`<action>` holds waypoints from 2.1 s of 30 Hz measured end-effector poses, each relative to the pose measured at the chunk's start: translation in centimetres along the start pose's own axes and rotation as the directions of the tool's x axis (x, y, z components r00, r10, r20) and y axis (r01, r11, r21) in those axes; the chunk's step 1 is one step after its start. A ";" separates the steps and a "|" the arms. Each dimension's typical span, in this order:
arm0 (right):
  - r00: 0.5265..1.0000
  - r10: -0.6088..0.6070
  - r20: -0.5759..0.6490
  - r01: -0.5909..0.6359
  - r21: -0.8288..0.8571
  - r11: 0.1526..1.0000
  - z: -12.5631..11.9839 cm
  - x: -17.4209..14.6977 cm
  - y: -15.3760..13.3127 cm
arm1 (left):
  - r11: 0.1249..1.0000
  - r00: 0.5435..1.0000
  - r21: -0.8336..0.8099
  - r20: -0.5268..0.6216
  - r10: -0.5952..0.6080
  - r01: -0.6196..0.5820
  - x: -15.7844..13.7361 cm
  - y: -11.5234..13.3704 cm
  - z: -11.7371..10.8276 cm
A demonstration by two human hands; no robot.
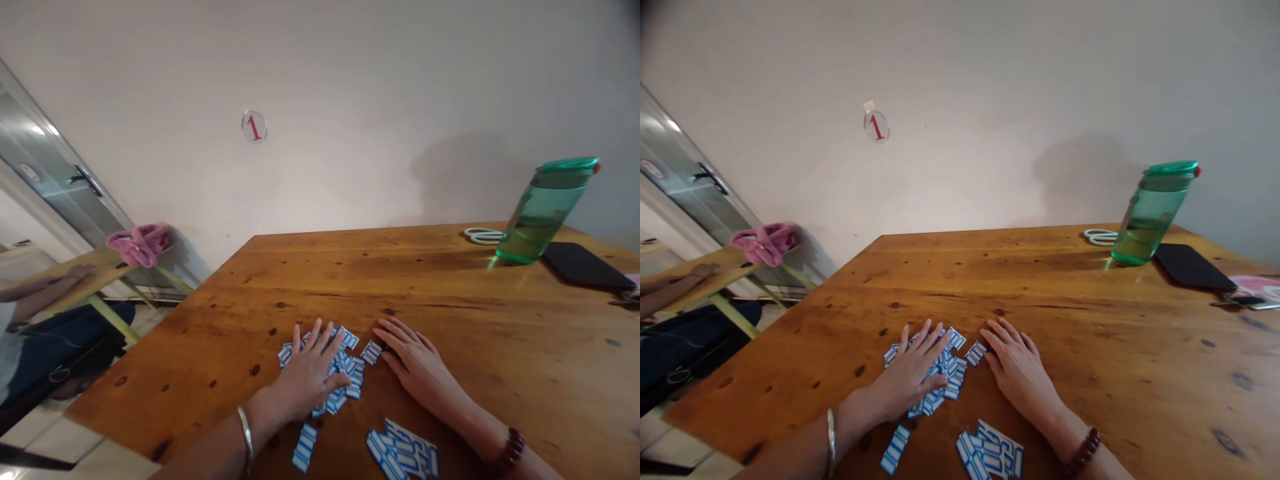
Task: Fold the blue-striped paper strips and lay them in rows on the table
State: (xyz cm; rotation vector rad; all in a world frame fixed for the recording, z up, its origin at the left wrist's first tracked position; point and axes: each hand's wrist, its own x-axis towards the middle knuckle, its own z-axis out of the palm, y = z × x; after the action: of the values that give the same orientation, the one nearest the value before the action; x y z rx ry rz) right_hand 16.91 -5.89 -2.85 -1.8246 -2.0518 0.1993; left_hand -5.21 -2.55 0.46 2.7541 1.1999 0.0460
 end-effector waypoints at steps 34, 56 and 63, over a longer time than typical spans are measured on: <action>1.000 -0.015 -0.001 0.015 -0.010 1.000 0.1 0.0 0.1 | 0.969 0.980 -0.156 -0.021 -0.199 0.193 2.0 0.5 -2.1; 0.998 -0.043 -0.038 0.042 -0.026 0.999 0.4 0.0 0.3 | 0.969 0.959 -0.028 -0.144 -0.245 0.244 0.0 0.1 -1.8; 0.996 -0.061 -0.064 0.060 -0.028 0.998 0.6 -0.1 0.6 | 0.988 0.997 0.135 -0.036 -0.064 0.068 -1.4 -0.5 1.6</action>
State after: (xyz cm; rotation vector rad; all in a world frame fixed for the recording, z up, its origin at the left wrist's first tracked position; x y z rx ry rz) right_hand 17.20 -5.78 -3.61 -1.7580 -2.0709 0.0961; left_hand -6.42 -3.38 -1.13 2.8370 1.3492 0.0001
